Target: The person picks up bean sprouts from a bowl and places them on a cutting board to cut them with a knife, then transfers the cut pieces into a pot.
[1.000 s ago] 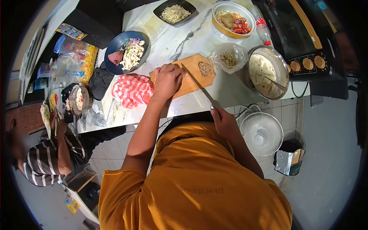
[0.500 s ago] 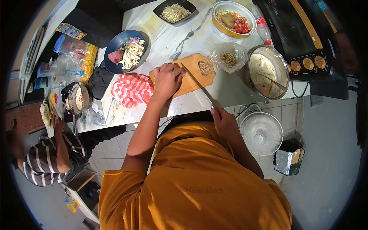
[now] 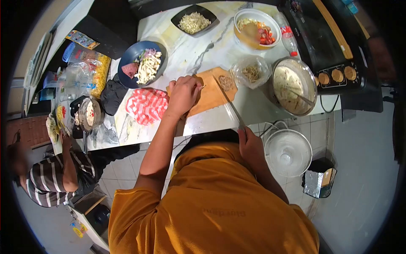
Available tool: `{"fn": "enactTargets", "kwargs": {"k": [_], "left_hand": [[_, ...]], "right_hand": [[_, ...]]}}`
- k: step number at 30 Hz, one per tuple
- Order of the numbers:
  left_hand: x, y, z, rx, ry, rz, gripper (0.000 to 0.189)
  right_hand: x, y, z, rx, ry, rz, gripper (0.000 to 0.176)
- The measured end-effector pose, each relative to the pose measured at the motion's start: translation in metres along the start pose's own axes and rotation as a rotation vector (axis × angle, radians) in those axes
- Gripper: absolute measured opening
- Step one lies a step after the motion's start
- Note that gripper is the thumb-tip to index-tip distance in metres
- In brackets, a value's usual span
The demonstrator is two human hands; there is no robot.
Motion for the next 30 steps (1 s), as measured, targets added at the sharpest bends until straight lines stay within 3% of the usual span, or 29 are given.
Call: {"fn": "enactTargets", "kwargs": {"k": [6, 11, 14, 18, 22, 24, 26, 30], "left_hand": [[-0.023, -0.077, 0.018, -0.028, 0.170, -0.049, 0.006], [-0.041, -0.191, 0.046, -0.200, 0.018, -0.121, 0.014], [-0.045, -0.221, 0.056, -0.190, -0.110, -0.223, 0.025], [-0.061, -0.190, 0.043, -0.181, -0.100, -0.284, 0.031], [-0.037, -0.125, 0.047, -0.043, 0.345, 0.066, 0.017], [-0.020, -0.083, 0.050, -0.076, 0.421, 0.334, 0.015], [-0.018, -0.046, 0.056, -0.162, 0.325, 0.425, 0.013], [-0.026, -0.007, 0.048, -0.144, -0.032, 0.312, 0.018]], "right_hand": [[-0.010, 0.000, -0.004, 0.091, -0.112, 0.028, 0.037], [-0.018, -0.002, 0.005, 0.078, -0.155, 0.033, 0.037], [-0.019, -0.003, 0.008, 0.057, -0.147, 0.047, 0.035], [-0.022, -0.008, 0.012, 0.049, -0.173, 0.070, 0.030], [-0.021, -0.017, 0.012, -0.004, -0.187, 0.049, 0.029], [-0.017, -0.024, 0.014, -0.029, -0.136, 0.084, 0.029], [-0.015, -0.029, 0.018, -0.071, -0.123, 0.084, 0.029], [-0.011, -0.040, 0.029, -0.189, -0.102, 0.055, 0.028]]}}
Point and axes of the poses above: each hand's wrist, its own y-axis away from the middle knuckle, its own x-axis out of the palm, z = x × y, the point moved 9 cm from there along -y, towards the middle knuckle, and after that the axes turned 8 degrees about -x, right-handed, at the moved point
